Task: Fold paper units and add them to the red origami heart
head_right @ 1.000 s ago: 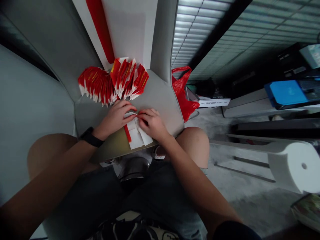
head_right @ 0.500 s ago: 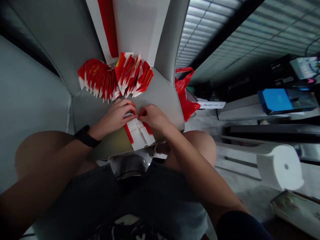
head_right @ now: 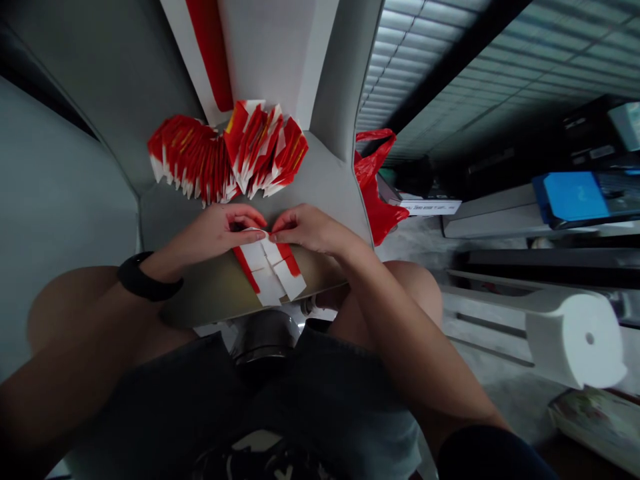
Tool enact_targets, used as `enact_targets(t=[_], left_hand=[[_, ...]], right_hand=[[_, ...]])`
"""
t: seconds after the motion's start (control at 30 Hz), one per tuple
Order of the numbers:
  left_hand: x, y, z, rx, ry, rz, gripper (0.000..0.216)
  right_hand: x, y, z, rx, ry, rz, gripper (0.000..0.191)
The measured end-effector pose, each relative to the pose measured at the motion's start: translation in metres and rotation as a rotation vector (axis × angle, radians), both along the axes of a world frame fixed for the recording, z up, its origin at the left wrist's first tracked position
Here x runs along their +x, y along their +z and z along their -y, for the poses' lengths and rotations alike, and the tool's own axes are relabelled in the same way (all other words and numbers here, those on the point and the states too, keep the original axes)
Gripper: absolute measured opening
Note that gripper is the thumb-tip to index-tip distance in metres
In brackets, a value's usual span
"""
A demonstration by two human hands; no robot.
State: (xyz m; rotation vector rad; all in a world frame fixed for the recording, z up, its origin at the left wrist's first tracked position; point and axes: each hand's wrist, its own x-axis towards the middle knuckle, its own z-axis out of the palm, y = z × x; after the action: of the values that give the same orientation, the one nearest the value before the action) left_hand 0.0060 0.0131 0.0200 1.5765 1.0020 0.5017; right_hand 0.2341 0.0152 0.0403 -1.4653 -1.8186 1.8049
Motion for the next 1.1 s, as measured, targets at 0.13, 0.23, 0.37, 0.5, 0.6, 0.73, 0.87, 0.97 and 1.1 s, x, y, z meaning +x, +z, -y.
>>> enact_targets(t=[0.13,0.23,0.37,0.5,0.6,0.73,0.87,0.97,1.1], left_hand=[[-0.002,0.000,0.000,0.063,-0.009,-0.063,0.022],[-0.004,0.000,0.000,0.096,-0.019,-0.093,0.022],[-0.005,0.001,0.000,0.073,-0.008,-0.069,0.022],[-0.006,0.007,-0.001,0.028,-0.056,-0.061,0.023],[-0.007,0.009,-0.001,0.004,-0.063,-0.065,0.022],[-0.008,0.006,0.001,0.027,-0.031,-0.065,0.024],[-0.008,0.009,0.000,0.029,-0.063,-0.087,0.023],[-0.007,0.013,0.000,0.029,-0.077,-0.103,0.023],[-0.006,0.010,0.003,0.024,-0.076,-0.104,0.023]], right_hand=[[0.000,0.003,0.000,0.057,-0.024,0.021,0.023],[0.003,0.007,-0.001,0.089,-0.016,0.036,0.023],[0.007,0.008,-0.004,0.051,0.028,0.046,0.025],[0.010,0.007,-0.004,0.007,0.029,0.029,0.022],[0.008,0.008,-0.004,0.013,0.022,0.006,0.021],[0.004,0.011,-0.004,0.041,0.032,-0.011,0.023],[0.003,0.009,-0.003,0.069,0.087,0.013,0.025],[0.002,0.010,-0.002,0.116,0.108,0.047,0.024],[-0.002,0.012,-0.003,0.191,0.146,0.110,0.019]])
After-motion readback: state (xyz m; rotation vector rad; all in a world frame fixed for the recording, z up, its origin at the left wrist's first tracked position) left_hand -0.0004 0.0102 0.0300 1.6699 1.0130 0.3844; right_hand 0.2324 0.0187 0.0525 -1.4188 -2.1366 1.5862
